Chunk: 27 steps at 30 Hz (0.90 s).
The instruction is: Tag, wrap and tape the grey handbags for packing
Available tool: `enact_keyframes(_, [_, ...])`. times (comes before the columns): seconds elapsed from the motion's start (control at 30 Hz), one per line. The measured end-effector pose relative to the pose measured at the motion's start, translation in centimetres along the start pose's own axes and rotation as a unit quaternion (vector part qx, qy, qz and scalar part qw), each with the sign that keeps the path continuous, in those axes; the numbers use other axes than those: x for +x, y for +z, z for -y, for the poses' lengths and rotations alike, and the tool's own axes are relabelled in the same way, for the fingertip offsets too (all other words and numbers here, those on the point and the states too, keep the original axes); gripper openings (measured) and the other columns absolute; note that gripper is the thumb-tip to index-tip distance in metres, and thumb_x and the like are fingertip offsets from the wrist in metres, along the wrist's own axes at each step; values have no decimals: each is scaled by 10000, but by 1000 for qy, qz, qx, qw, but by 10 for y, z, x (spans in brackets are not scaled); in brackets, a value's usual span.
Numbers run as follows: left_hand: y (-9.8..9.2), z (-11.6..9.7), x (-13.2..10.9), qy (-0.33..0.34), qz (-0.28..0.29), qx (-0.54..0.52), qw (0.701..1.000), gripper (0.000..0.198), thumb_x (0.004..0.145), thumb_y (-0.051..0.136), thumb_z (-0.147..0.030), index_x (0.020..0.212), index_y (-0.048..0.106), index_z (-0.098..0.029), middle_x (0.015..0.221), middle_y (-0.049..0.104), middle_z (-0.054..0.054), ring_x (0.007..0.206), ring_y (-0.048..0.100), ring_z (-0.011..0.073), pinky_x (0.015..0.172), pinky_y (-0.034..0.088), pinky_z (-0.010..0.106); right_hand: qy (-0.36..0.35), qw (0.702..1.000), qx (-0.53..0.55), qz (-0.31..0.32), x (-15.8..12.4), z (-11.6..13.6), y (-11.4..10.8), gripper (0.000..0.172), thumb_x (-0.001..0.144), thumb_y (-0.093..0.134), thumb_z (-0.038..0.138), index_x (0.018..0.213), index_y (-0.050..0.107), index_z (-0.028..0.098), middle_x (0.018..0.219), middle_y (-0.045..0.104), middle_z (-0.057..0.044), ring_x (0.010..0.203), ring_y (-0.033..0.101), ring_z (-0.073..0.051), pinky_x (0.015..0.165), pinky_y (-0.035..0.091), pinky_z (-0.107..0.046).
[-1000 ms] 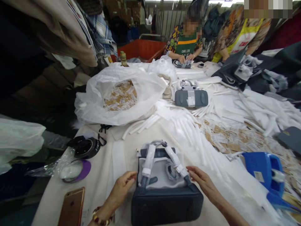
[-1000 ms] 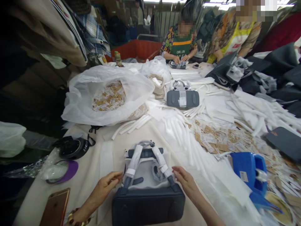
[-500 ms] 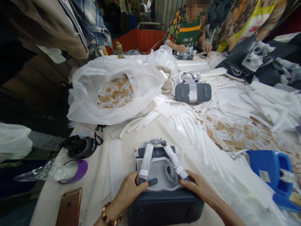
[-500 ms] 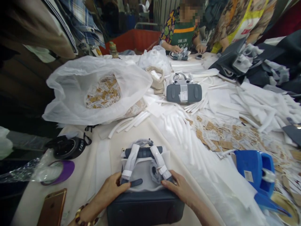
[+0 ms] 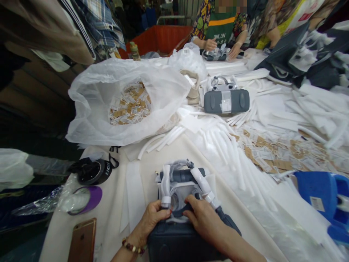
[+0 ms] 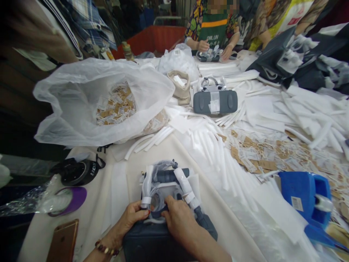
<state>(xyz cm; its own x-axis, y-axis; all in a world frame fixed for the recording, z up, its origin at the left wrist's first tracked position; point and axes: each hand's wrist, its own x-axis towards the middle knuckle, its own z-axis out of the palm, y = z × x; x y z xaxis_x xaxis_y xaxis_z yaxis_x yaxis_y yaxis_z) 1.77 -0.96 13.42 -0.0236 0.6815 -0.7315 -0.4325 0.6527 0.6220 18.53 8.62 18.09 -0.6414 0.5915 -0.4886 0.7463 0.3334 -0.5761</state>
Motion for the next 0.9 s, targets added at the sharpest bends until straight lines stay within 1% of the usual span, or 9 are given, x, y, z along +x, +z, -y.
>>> enact_keyframes(0.13, [2,-2,2,43,-2,-16,999,544,460,834,-338,907,604,-130,756,656,4,690,580,148,634,428,231,14,996,77,-51,18,1,10,217,799,568,95,1013,576,133,761,679,-31,735,638,-168,648,438,-231])
enact_keyframes(0.23, [-1,3,7,64,3,-21,998,635,457,848,-301,1000,567,-132,792,662,14,743,595,169,660,440,241,2,998,51,-47,30,5,19,106,791,567,92,853,623,157,730,671,-15,706,627,-156,625,421,-220])
enact_keyframes(0.3, [-5,11,10,76,19,-28,997,650,488,841,-293,1045,549,-128,855,670,36,786,601,179,702,447,255,-6,999,25,-39,34,9,24,139,794,535,73,783,637,167,743,673,-29,724,629,-167,632,415,-230])
enact_keyframes(0.47, [-7,29,15,82,21,-55,995,690,509,836,-287,1100,515,-135,903,677,47,786,609,172,703,455,251,-25,999,-37,-29,38,14,30,207,762,497,32,803,662,150,872,662,-110,803,631,-221,634,417,-263])
enact_keyframes(0.67, [-1,16,9,71,39,-20,997,696,534,818,-344,1117,500,-136,900,671,48,796,609,179,717,462,260,4,996,-49,-69,43,19,25,198,814,446,57,843,630,123,853,660,-127,783,636,-230,674,444,-296])
enact_keyframes(0.73, [-9,10,1,63,44,28,997,669,611,758,-442,1141,492,-133,929,664,69,848,607,203,775,460,294,-19,997,-33,-73,34,9,13,133,824,493,114,860,616,151,845,662,-85,795,630,-208,704,454,-281])
enact_keyframes(0.8, [-19,10,-13,76,35,84,993,737,650,671,-578,1195,458,-130,964,653,99,893,602,236,821,450,331,-64,993,11,-95,14,-15,-4,115,859,500,208,910,601,189,874,655,-51,826,618,-180,742,460,-263])
enact_keyframes(0.87, [-28,17,-29,103,30,144,984,862,591,669,-640,1245,417,-138,1049,629,125,978,576,276,874,428,352,-106,977,109,-152,-15,-51,-21,189,882,483,314,999,583,204,915,646,-63,849,612,-188,765,470,-285])
enact_keyframes(0.9, [-29,22,-38,112,29,177,977,902,544,708,-616,1257,409,-150,1100,610,126,1025,554,291,896,415,349,-94,972,142,-160,-29,-70,-27,232,847,542,372,1017,580,219,965,642,-70,905,604,-207,795,468,-303])
